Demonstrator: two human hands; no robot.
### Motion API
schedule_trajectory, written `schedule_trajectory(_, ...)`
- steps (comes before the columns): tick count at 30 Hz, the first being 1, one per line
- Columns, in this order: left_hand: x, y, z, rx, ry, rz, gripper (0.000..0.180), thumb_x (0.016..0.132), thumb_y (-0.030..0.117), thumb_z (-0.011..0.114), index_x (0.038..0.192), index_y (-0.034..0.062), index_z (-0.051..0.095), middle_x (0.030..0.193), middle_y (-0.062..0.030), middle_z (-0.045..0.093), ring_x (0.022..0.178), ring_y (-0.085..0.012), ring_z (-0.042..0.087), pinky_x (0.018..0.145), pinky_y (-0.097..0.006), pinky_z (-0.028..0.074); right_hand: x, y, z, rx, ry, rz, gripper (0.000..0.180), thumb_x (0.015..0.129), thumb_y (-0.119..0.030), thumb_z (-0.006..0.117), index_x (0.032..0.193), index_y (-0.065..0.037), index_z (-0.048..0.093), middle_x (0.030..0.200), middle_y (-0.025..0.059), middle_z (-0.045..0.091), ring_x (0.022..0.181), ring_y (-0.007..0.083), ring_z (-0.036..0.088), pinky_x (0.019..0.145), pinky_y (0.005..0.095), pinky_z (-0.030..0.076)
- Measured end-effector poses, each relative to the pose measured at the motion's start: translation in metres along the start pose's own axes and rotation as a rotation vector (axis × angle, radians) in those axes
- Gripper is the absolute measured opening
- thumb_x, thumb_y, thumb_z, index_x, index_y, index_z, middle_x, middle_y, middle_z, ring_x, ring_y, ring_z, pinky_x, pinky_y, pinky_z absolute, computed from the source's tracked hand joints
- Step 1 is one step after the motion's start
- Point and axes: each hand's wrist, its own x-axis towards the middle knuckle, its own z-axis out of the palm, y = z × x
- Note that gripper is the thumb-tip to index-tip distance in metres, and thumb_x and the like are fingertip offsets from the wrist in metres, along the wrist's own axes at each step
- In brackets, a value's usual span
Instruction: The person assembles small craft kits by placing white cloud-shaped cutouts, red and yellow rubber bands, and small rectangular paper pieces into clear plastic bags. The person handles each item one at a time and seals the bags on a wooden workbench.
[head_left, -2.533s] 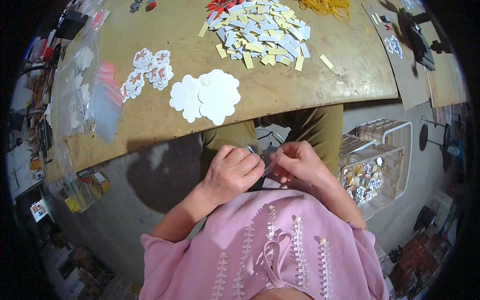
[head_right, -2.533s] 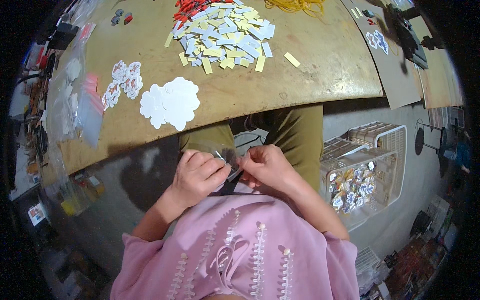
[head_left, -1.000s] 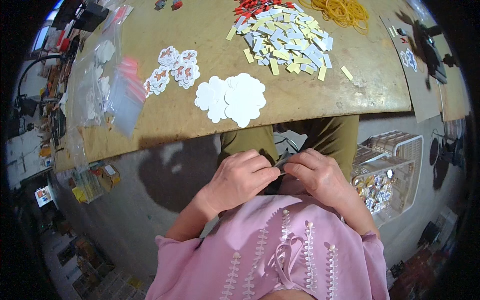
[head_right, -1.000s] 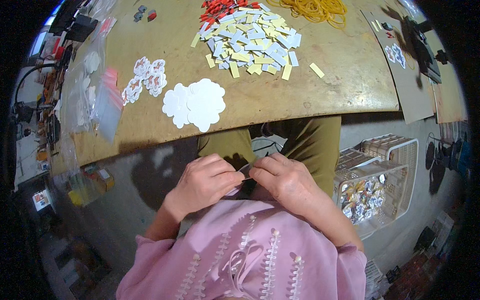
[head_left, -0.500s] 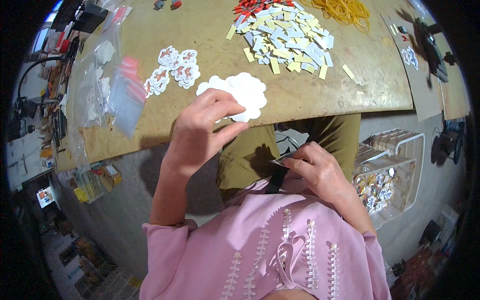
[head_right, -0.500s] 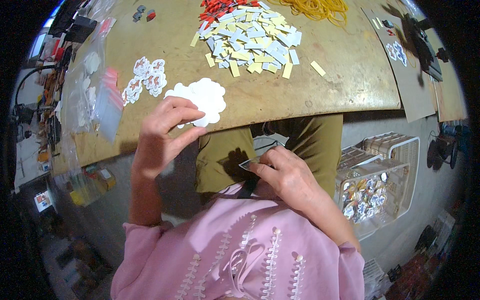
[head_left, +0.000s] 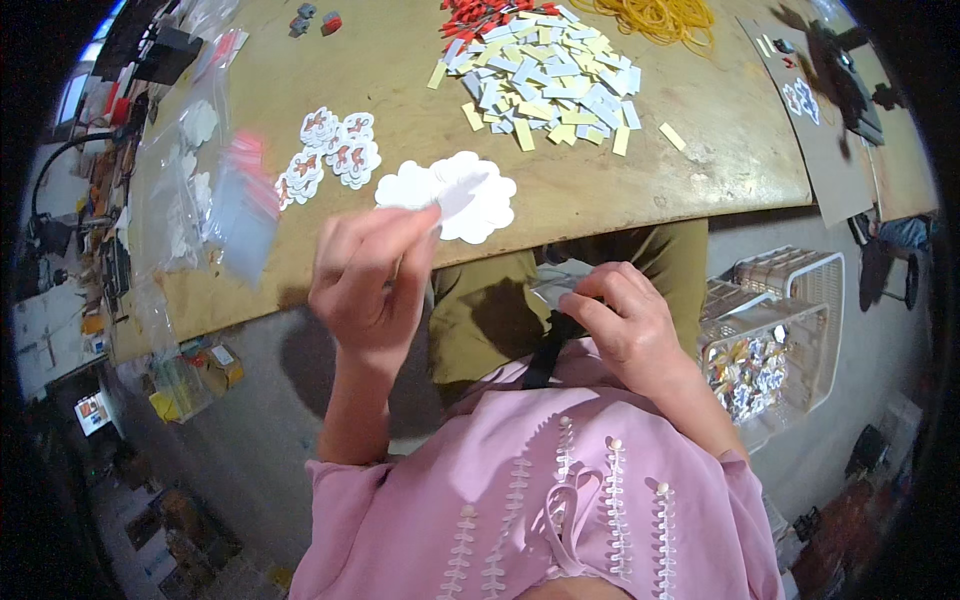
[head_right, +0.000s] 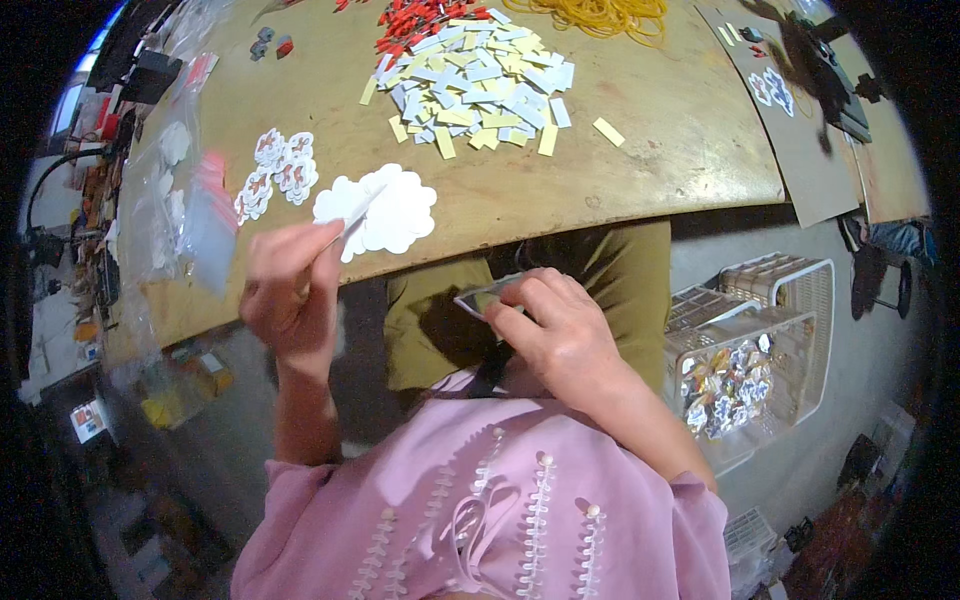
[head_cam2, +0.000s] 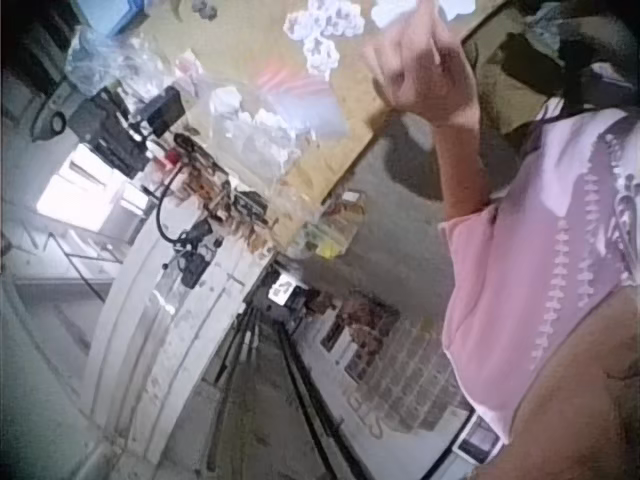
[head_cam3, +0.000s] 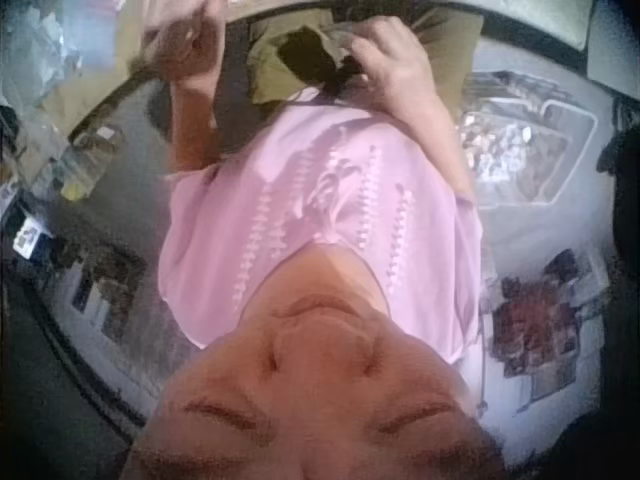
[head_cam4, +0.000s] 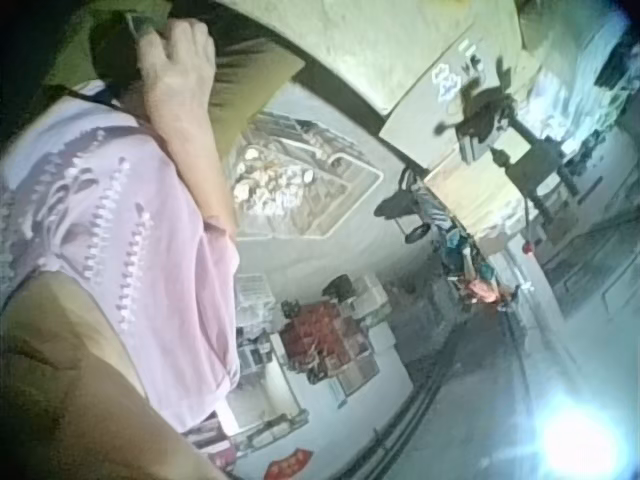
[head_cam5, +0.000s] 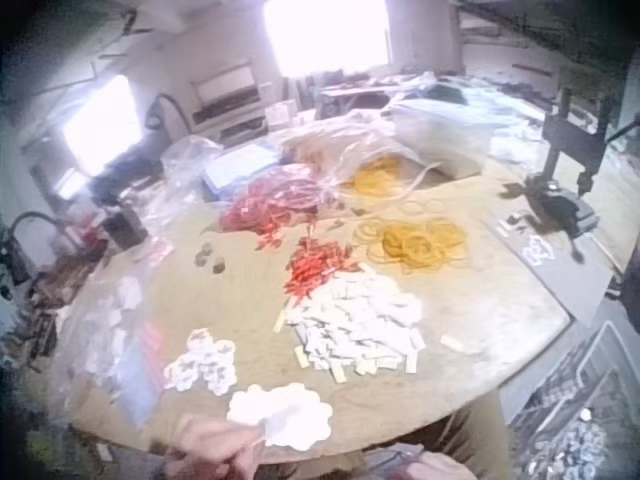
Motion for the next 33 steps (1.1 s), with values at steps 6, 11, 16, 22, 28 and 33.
schedule_trajectory(6, -0.031, 0.054, 0.015, -0.561, -0.157, -0.355, 0.017, 0.086, -0.007, 0.079, 0.1, 0.001, 0.073, 0.093, -0.0078, 0.072, 0.077, -0.0133, 0.065, 0.064, -0.026, 0.05, 0.005, -0.012, -0.001, 0.076, -0.039, 0.049, 0.023, 0.08, -0.005, 0.071, 0.103, -0.004, 0.072, 0.108, 0.0149, 0.064, 0.101, 0.0316, 0.065, 0.084, 0.039, 0.055)
schedule_trajectory(11, -0.04, 0.051, 0.011, -0.5, -0.328, -0.477, 0.012, 0.086, -0.006, 0.077, 0.096, 0.0005, 0.073, 0.09, -0.0073, 0.072, 0.078, -0.0155, 0.066, 0.068, -0.028, 0.051, 0.002, -0.012, -0.004, 0.232, -0.098, 0.138, 0.021, 0.084, -0.004, 0.07, 0.105, -0.003, 0.072, 0.113, 0.0162, 0.063, 0.105, 0.0329, 0.064, 0.084, 0.0396, 0.056)
schedule_trajectory(16, -0.027, 0.05, -0.008, -0.321, -0.546, -0.243, 0.015, 0.081, -0.004, 0.079, 0.093, 0.0016, 0.075, 0.087, -0.0111, 0.072, 0.077, -0.0249, 0.067, 0.068, -0.034, 0.053, -0.002, -0.014, -0.002, 0.243, -0.261, 0.073, 0.025, 0.084, -0.005, 0.069, 0.109, -0.003, 0.071, 0.116, 0.0169, 0.063, 0.107, 0.0336, 0.065, 0.086, 0.0398, 0.057)
schedule_trajectory(22, -0.021, 0.054, -0.006, -0.185, -0.699, -0.116, 0.013, 0.081, -0.002, 0.077, 0.092, 0.0025, 0.072, 0.085, -0.0109, 0.07, 0.076, -0.0288, 0.066, 0.071, -0.037, 0.053, -0.002, -0.024, 0.006, 0.301, -0.294, 0.018, 0.025, 0.084, -0.007, 0.069, 0.108, -0.001, 0.071, 0.115, 0.0185, 0.063, 0.107, 0.0341, 0.065, 0.087, 0.0396, 0.058)
schedule_trajectory(28, -0.036, 0.055, 0.011, -0.283, -0.534, -0.285, 0.012, 0.082, 0.001, 0.077, 0.092, 0.0035, 0.071, 0.086, -0.0097, 0.069, 0.077, -0.0288, 0.065, 0.073, -0.039, 0.053, -0.008, -0.014, 0.005, 0.246, -0.237, 0.083, 0.024, 0.083, -0.005, 0.069, 0.107, 0.0, 0.071, 0.115, 0.0177, 0.063, 0.107, 0.0344, 0.065, 0.087, 0.0392, 0.058)
schedule_trajectory(33, -0.041, 0.05, 0.01, -0.291, -0.575, -0.168, 0.013, 0.082, 0.001, 0.077, 0.093, 0.0046, 0.072, 0.087, -0.0087, 0.07, 0.079, -0.0282, 0.066, 0.074, -0.038, 0.052, -0.007, -0.017, 0.008, 0.288, -0.281, 0.027, 0.024, 0.082, -0.005, 0.069, 0.105, 0.0, 0.07, 0.113, 0.0169, 0.063, 0.108, 0.0341, 0.065, 0.087, 0.0379, 0.057)
